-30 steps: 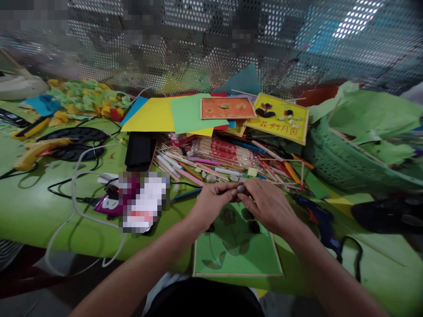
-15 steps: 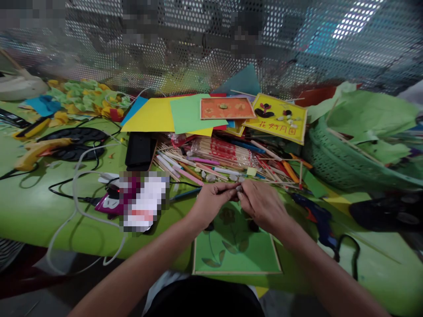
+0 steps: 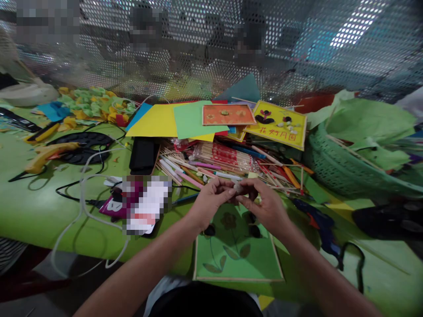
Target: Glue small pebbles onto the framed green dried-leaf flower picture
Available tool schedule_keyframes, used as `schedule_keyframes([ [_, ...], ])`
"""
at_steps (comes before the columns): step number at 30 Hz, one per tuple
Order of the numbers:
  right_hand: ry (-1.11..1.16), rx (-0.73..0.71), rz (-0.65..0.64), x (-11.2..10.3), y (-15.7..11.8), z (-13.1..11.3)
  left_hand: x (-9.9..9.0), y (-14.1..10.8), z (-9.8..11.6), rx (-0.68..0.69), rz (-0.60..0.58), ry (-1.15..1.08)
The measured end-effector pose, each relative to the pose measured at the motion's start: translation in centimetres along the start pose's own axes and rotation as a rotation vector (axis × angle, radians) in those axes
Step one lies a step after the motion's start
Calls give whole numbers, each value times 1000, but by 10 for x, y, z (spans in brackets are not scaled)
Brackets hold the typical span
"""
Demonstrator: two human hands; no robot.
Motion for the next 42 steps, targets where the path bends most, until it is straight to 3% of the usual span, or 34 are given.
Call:
schedule_keyframes([
  [5,6,-40,77,-2,-1,-3,3,-1,-1,-12,-37,32],
  [10,-290,-172,99,1,-10,-12,8,-1,-2,-14,-86,99],
  [16,-491,-307,135,6,-16,-26,4,1,-5,14,-3,114],
  [24,-499,-314,141,8,-15,-28,0,1,-9,16,64,134],
  [35,-476,-286,168,4,-16,-26,6,-1,-6,10,-6,88],
  [42,-511,-321,145,7,-16,-30,4,0,-9,-5,30,62],
])
Point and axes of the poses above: each hand's wrist, its own y-axis towards the middle knuckle, its own x-axis out of the palm, z = x × y, the point moved 6 cm from there along y, towards the middle knuckle, and after that the axes turned 6 degrees about y, right-handed, at the moved point
